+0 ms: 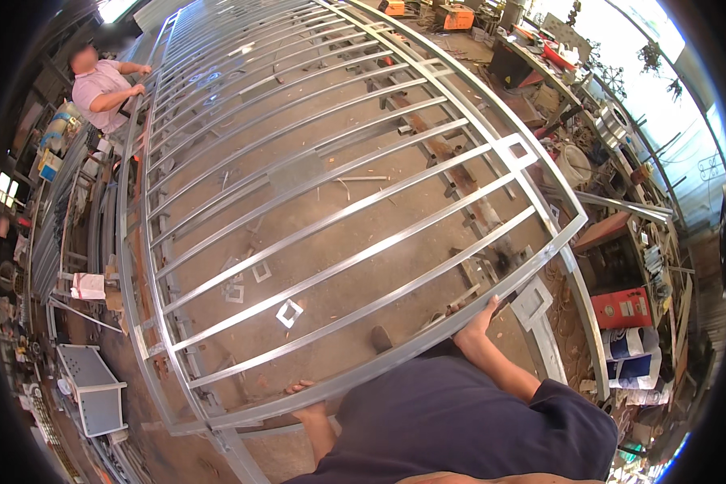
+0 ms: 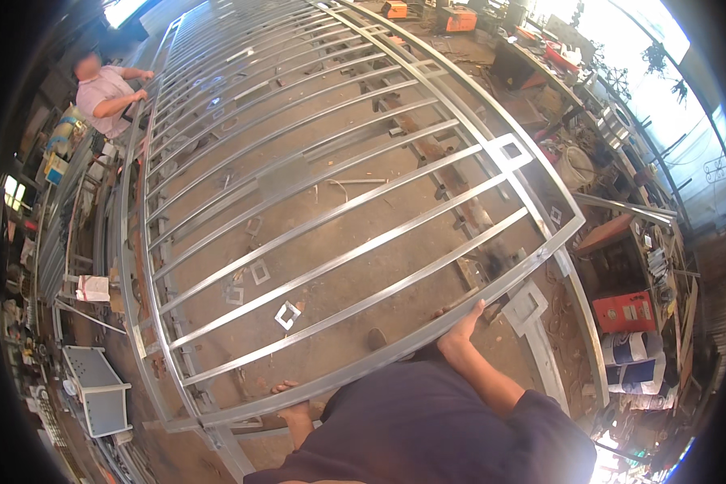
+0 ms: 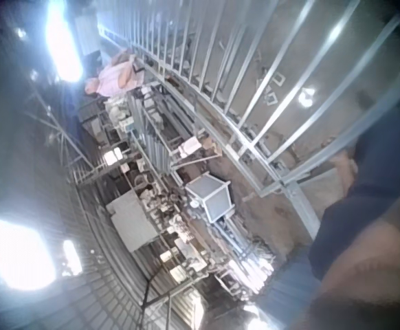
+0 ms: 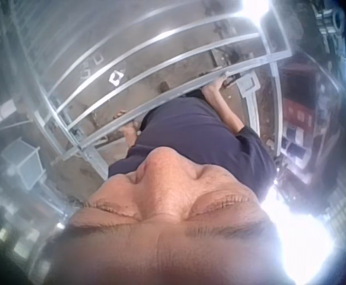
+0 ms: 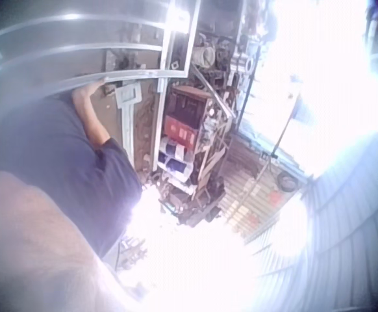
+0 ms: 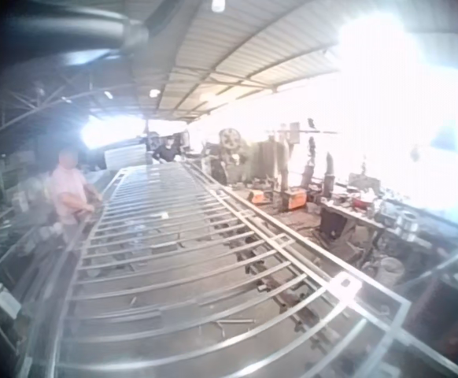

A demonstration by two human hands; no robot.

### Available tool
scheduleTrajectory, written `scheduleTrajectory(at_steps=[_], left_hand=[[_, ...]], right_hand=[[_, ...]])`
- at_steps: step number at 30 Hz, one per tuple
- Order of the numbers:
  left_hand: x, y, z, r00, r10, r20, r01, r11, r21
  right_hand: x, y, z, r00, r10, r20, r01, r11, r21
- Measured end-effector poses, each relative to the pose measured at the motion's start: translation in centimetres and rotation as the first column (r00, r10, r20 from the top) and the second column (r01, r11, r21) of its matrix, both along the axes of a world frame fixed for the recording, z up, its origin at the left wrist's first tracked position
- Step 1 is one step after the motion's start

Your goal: The person positions a metal frame on a workbench and welds multiple joints using a handheld welding torch. The person moves along the frame, welding different sections while holding the frame steady with the other hand.

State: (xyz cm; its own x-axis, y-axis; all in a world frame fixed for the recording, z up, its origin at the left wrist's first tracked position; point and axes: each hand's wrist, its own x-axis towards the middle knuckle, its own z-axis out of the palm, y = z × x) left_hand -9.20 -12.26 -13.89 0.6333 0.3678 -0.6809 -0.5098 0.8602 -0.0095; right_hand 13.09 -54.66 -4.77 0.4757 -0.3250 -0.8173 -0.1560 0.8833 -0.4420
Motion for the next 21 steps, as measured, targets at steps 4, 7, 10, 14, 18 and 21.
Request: scheduleTrajectory(at_steps=[4,7,10,14,18,21], left_hand=[[0.7,2.0,1.1,0.979,0.183,0.086,-0.151,0.944,-0.293],[0.2,3.7,-1.2,0.988,0.149,-0.051,-0.155,0.976,-0.150],[3.2,1.8,1.5,0.933,0.147,-0.329,-0.122,0.988,0.098],[3.1,4.0,1.2,0.933,0.133,-0.335,-0.077,0.982,0.174],[2.9,5.6,-0.3,0.935,0.093,-0.342,-0.038,0.986,0.162],[2.6,7.2,-1.0,0.946,0.076,-0.315,-0.039,0.992,0.121]], right_hand=[[0.9,2.2,-1.1,0.999,-0.008,-0.051,0.008,1.000,0.005],[1.2,3.6,-1.3,0.998,0.013,-0.059,-0.014,1.000,-0.024],[1.4,3.4,-2.0,0.997,-0.004,-0.076,0.002,1.000,-0.028],[1.0,4.9,-2.9,0.999,0.015,-0.051,-0.012,0.999,0.052],[0.4,5.8,-3.0,0.998,0.039,-0.051,-0.036,0.998,0.052],[0.7,7.4,-2.5,0.997,0.002,-0.074,0.000,1.000,0.025]])
